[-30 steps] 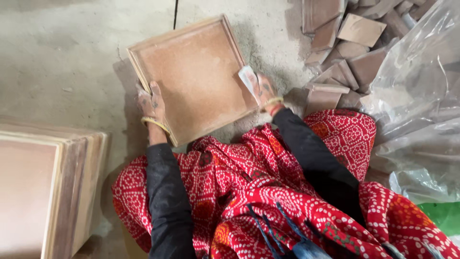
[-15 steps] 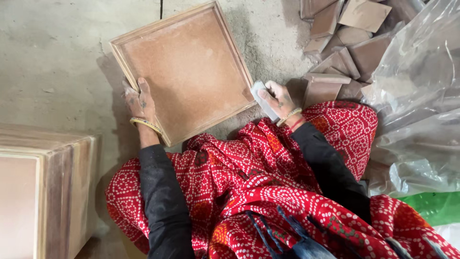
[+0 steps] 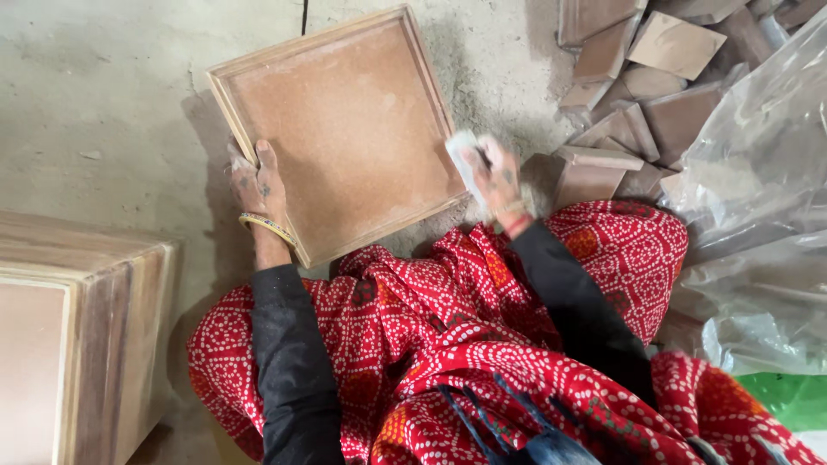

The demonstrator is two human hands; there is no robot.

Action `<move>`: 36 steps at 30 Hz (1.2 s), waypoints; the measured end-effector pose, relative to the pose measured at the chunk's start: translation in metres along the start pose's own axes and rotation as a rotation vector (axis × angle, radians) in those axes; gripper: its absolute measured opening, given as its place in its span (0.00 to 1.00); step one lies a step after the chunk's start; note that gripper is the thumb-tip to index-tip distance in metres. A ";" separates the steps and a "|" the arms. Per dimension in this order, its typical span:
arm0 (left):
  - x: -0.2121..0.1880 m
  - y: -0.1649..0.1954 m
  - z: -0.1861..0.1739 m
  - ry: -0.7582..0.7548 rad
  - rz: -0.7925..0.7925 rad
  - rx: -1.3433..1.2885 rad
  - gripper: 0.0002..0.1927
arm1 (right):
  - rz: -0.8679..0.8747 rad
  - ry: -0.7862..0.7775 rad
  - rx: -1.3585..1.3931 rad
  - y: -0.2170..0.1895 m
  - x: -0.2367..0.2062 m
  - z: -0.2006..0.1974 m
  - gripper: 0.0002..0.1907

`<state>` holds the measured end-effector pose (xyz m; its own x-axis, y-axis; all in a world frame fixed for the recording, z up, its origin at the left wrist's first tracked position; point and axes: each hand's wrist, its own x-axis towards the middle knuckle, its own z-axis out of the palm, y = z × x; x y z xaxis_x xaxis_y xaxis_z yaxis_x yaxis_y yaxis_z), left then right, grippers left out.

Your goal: The person sits on the floor of a workshop and sands wooden box-shaped frames with a small sanding block, rubbing the edges and inner surfaces of each box, then sets finished boxes onto a stack and picks up the next one to sand.

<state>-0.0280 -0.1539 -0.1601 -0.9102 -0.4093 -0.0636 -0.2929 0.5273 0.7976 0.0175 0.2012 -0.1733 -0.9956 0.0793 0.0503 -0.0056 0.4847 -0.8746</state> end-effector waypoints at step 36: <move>-0.019 0.052 -0.037 0.103 0.121 -0.226 0.39 | 0.105 -0.173 -0.095 -0.041 -0.052 -0.032 0.19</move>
<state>-0.0150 -0.1464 -0.0951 -0.8965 -0.4332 0.0930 -0.1001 0.4025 0.9099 0.0723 0.2054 -0.1245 -0.9916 -0.0128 -0.1288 0.0994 0.5623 -0.8209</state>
